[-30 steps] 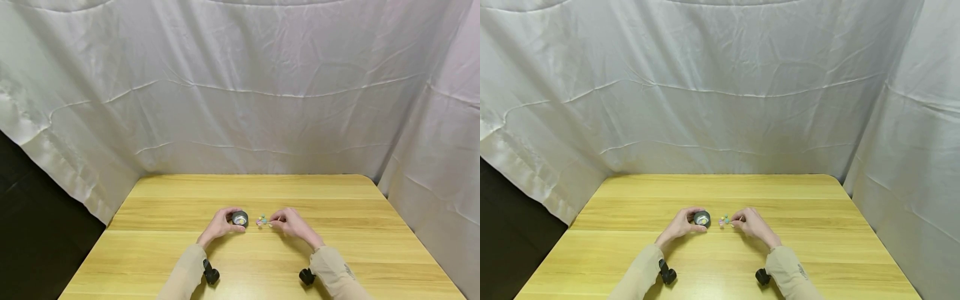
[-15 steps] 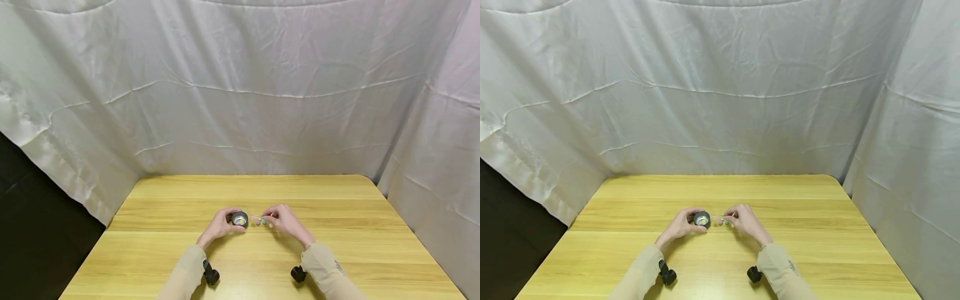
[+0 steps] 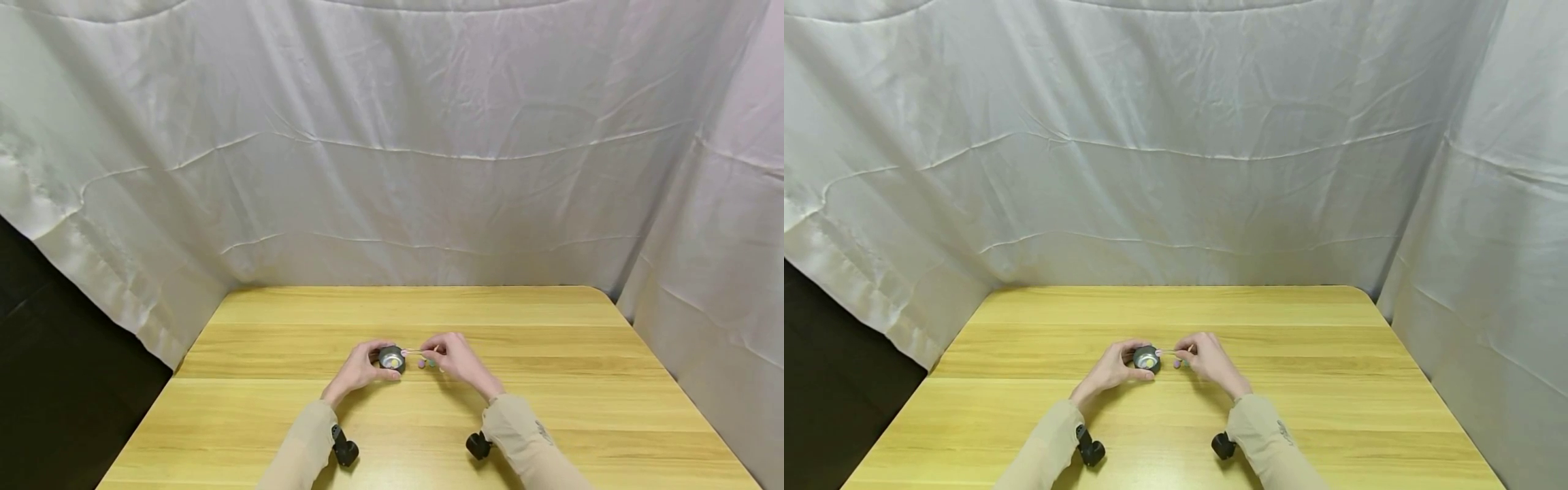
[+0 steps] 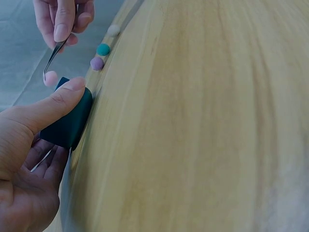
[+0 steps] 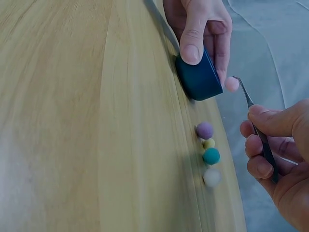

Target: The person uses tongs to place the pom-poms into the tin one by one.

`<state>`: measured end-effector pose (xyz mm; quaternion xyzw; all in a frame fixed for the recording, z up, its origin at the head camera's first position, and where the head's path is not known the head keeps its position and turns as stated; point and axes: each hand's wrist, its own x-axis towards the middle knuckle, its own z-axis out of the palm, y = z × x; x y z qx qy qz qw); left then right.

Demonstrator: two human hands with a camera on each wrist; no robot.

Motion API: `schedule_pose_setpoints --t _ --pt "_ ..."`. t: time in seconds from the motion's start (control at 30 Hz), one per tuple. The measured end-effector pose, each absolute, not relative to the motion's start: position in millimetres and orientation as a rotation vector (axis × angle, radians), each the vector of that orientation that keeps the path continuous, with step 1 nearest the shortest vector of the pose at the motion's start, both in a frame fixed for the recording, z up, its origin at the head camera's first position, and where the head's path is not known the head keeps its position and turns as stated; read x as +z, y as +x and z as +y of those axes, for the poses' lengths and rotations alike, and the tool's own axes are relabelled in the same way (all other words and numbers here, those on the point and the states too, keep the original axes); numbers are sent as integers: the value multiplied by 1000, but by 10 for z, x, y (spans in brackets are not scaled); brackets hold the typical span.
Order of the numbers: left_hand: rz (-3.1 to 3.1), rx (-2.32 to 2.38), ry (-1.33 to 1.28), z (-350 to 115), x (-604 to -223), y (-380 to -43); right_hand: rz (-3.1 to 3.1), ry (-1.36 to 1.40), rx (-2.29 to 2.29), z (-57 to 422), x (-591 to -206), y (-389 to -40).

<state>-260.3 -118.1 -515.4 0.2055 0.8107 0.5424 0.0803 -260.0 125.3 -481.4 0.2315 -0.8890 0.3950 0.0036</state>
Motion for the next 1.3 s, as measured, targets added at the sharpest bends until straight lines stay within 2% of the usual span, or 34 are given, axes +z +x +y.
schedule_pose_setpoints --t 0.97,1.3 --pt "2449 1598 637 -1202 -5169 -2600 -2803 697 1313 1152 -4862 -2667" --pt "2463 1589 597 -1193 -5173 -2604 -2747 746 1278 1447 -4896 -2628"
